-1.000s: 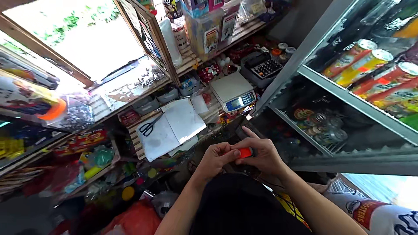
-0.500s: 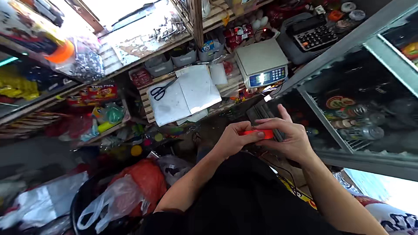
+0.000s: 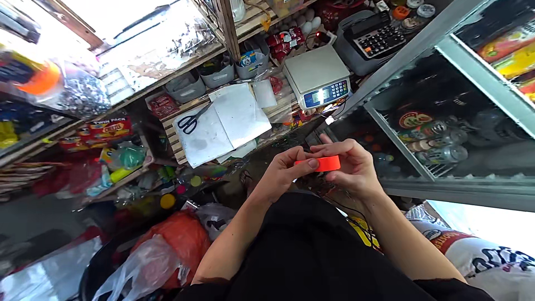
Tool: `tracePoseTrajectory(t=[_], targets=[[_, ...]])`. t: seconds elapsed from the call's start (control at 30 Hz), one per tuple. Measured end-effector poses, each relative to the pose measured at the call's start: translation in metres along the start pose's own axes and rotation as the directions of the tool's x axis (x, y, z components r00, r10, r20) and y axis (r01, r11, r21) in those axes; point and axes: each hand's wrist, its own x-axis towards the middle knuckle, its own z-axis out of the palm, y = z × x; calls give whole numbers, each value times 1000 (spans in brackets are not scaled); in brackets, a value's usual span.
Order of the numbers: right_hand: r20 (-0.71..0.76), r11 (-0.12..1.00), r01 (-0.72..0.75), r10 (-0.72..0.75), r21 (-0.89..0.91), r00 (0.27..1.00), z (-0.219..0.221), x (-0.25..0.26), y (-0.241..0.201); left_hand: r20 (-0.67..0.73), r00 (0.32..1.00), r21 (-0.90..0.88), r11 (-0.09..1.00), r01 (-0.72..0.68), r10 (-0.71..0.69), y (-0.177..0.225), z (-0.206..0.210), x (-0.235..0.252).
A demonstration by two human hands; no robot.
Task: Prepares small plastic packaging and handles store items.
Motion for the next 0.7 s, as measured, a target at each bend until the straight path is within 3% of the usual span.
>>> tracePoseTrajectory(t=[0.07,0.17,0.27,0.37,0.5,0.57,0.63,0.7], targets=[[67,936,69,-49,-346,997,-5,3,-3,-97,995,206,978,45,-26,5,4,-1],[55,899,102,-87,-425,995,-6,-1,-2,-116,992,366,927,80,-40,5,8,-1],[25,984,63,-60,-168,998,-6,-6,-5,23,1000,213,977,3,-8,3,4,-5],[-1,993,74,-74,90,997,2,-6,-4,125,984,-17,992,-122,123,-16,5,-6],[-14,932,-50,59,359,998,25,-5,7,50,970,-356,912,-203,236,-36,14,-5],[72,974,-41,25,224,997,20,2,14,-19,973,-337,915,-222,229,-29,9,-11],[229,992,56,-29,-111,973,9,13,17,-108,973,-75,975,-210,202,-20,1,-19],[371,920,163,-20,-357,928,3,20,15,-197,968,249,963,-101,152,-17,-7,-27]])
